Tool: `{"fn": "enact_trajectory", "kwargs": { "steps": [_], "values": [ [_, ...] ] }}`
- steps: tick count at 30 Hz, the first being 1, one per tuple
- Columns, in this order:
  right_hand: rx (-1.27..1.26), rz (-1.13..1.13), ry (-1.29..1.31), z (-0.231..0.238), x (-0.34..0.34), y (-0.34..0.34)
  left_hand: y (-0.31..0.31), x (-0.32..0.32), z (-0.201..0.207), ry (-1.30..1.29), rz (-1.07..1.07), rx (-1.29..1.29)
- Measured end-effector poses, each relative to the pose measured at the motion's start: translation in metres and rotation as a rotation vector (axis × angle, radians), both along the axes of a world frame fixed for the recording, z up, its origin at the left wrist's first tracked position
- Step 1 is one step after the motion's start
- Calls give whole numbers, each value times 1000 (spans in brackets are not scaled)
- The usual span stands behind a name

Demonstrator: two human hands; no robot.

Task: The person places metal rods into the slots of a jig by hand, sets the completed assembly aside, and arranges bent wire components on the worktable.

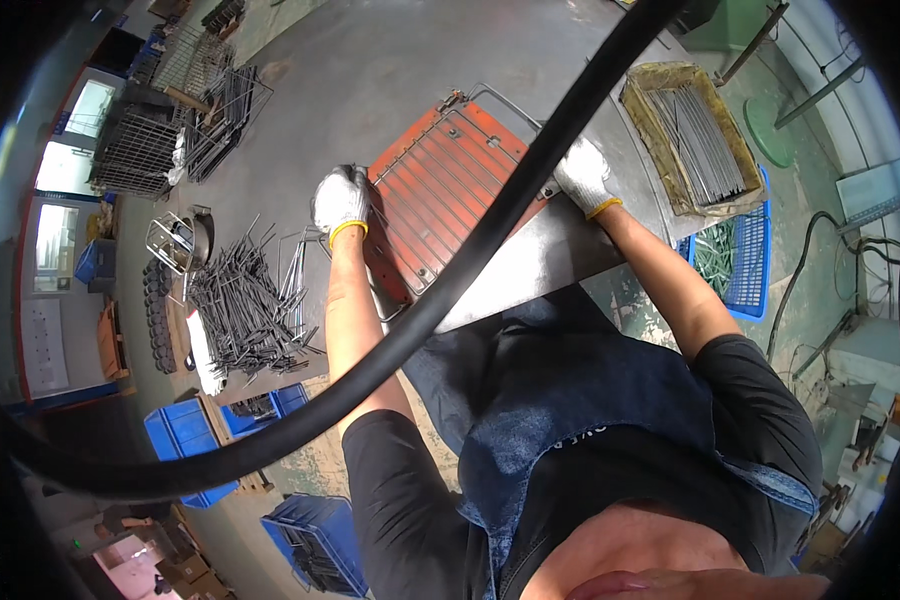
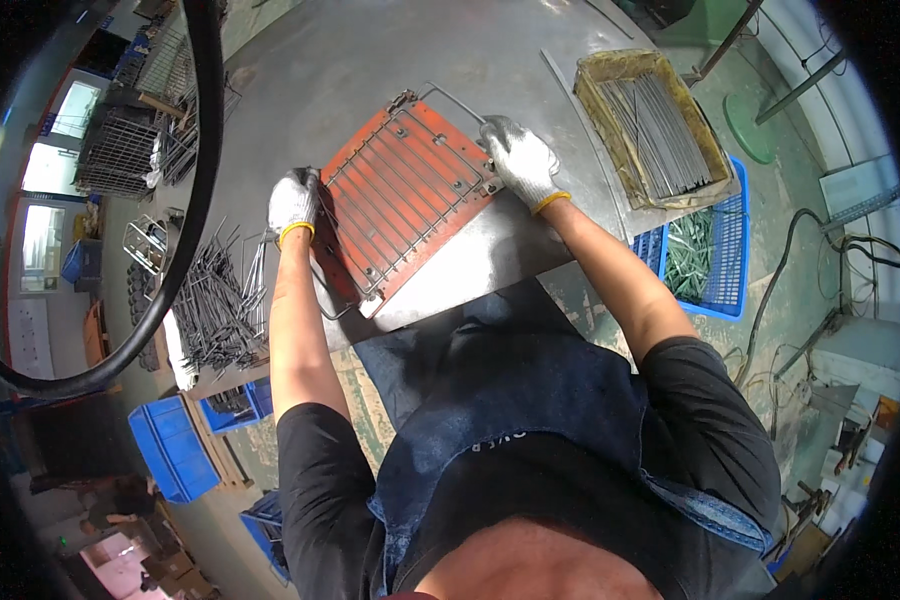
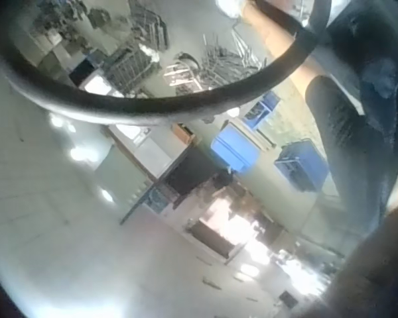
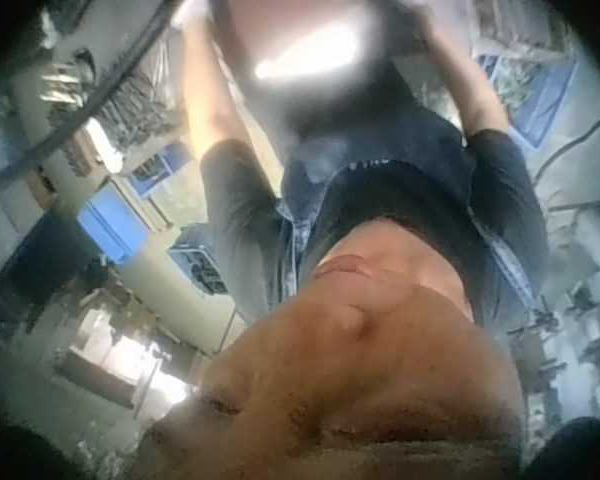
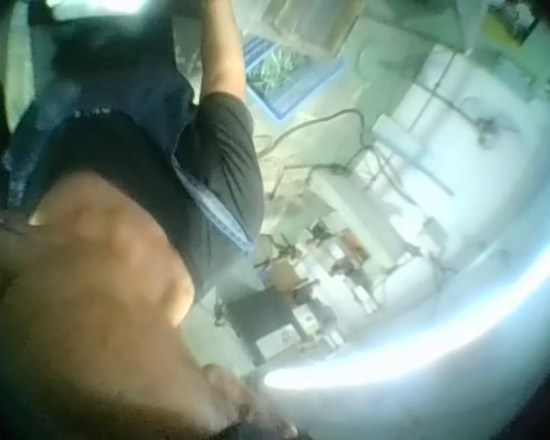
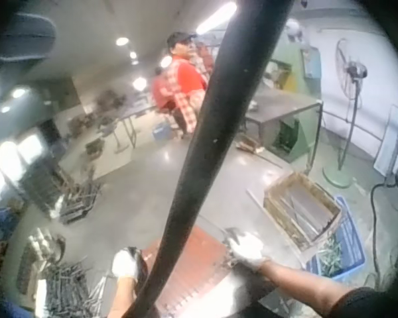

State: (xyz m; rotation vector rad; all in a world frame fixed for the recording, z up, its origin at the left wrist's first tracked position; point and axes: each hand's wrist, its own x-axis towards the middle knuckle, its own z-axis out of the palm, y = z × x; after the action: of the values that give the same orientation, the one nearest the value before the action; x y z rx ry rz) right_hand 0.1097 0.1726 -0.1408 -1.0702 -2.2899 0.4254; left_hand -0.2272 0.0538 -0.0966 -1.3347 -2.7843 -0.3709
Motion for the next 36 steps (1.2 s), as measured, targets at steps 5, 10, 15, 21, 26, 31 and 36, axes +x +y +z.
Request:
{"fn": "enact_trajectory", "kwargs": {
  "steps": [5, 10, 15, 21, 26, 31, 36],
  "values": [
    [142, 24, -148, -3, 12, -7, 23, -1, -3, -143, 81, 97],
    [122, 29, -67, 5, 23, -27, 29, -2, 17, -1063, 56, 910],
    [428, 145, -119, 30, 49, -16, 10, 71, 64, -1329, -98, 1048],
    [-875, 383, 26, 132, 12, -89, -21, 199, 88, -1278, -109, 656],
    [393, 202, -162, 92, 81, -25, -51, 180, 98, -1114, -287, 760],
    [228, -198, -266, 38, 215, 125, -114, 71, 63, -565, 207, 768],
    [-91, -205, -693, 38, 223, 116, -210, -55, 17, -156, 589, 790]
  ]
}}
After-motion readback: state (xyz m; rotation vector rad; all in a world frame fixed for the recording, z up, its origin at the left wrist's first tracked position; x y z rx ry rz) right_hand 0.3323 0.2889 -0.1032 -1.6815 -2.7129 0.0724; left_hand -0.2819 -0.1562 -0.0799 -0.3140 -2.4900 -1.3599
